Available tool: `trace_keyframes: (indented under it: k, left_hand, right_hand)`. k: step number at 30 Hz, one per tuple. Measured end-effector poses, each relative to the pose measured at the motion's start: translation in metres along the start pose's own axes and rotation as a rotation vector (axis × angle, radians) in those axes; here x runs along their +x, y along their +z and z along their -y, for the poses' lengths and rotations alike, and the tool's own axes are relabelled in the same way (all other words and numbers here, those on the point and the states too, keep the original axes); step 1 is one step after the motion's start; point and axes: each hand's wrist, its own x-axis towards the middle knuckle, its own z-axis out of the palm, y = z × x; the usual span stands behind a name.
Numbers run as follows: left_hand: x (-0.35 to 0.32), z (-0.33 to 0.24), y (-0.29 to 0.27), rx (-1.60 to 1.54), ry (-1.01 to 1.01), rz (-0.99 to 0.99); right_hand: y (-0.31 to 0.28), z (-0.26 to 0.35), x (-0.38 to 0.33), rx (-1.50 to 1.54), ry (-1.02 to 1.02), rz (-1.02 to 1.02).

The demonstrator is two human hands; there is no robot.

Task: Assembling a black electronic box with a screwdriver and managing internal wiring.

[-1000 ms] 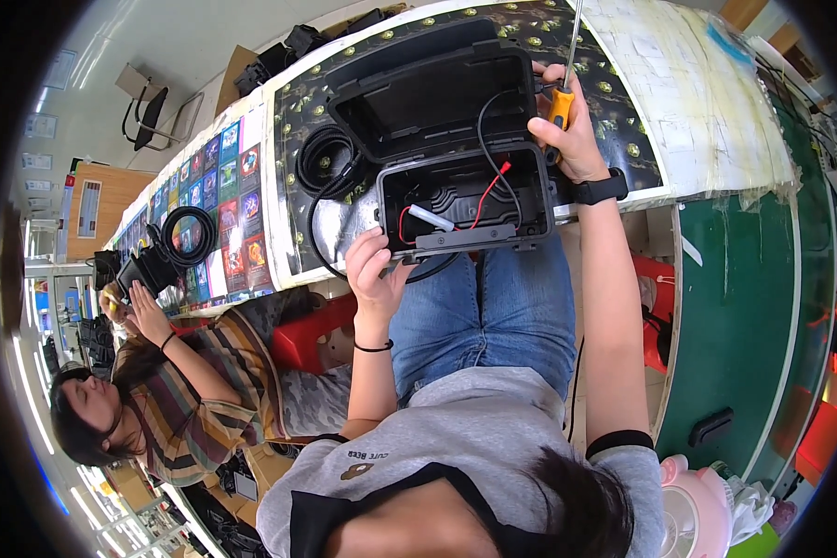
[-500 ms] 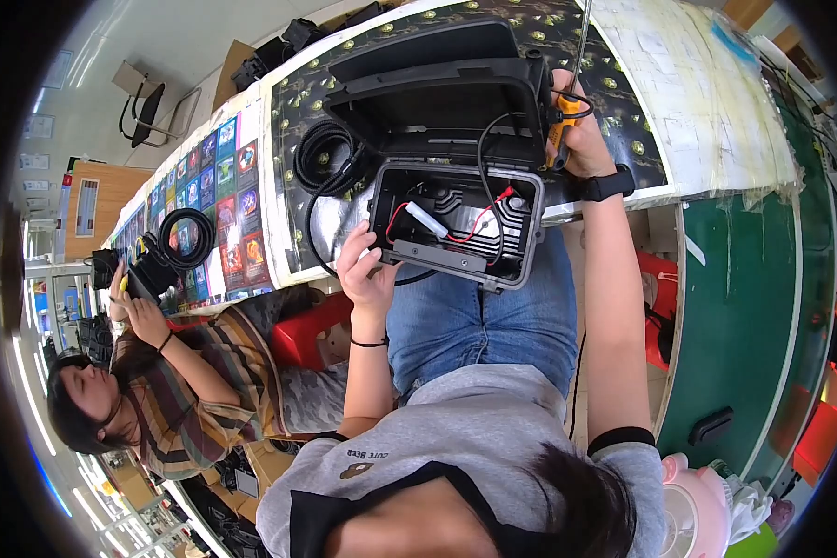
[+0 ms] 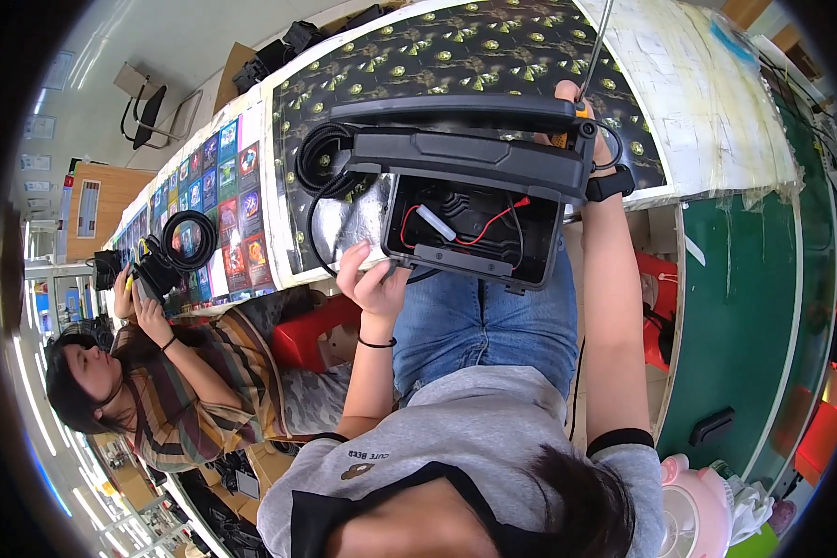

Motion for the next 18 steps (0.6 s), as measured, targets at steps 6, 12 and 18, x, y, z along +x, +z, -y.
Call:
trace_keyframes:
  k: [6, 12, 18]
  left_hand:
    - [0.008, 0.003, -0.004, 0.147, 0.072, -0.084]
    - [0.004, 0.014, -0.009, 0.209, 0.134, -0.029]
    - [0.009, 0.016, -0.009, 0.217, 0.140, -0.088]
  right_hand:
    - [0.037, 0.017, 0.004, 0.332, 0.103, 0.224]
    - [0.053, 0.013, 0.008, 0.378, 0.000, 0.488]
    - [0.085, 0.023, -0.005, 0.382, 0.076, 0.294]
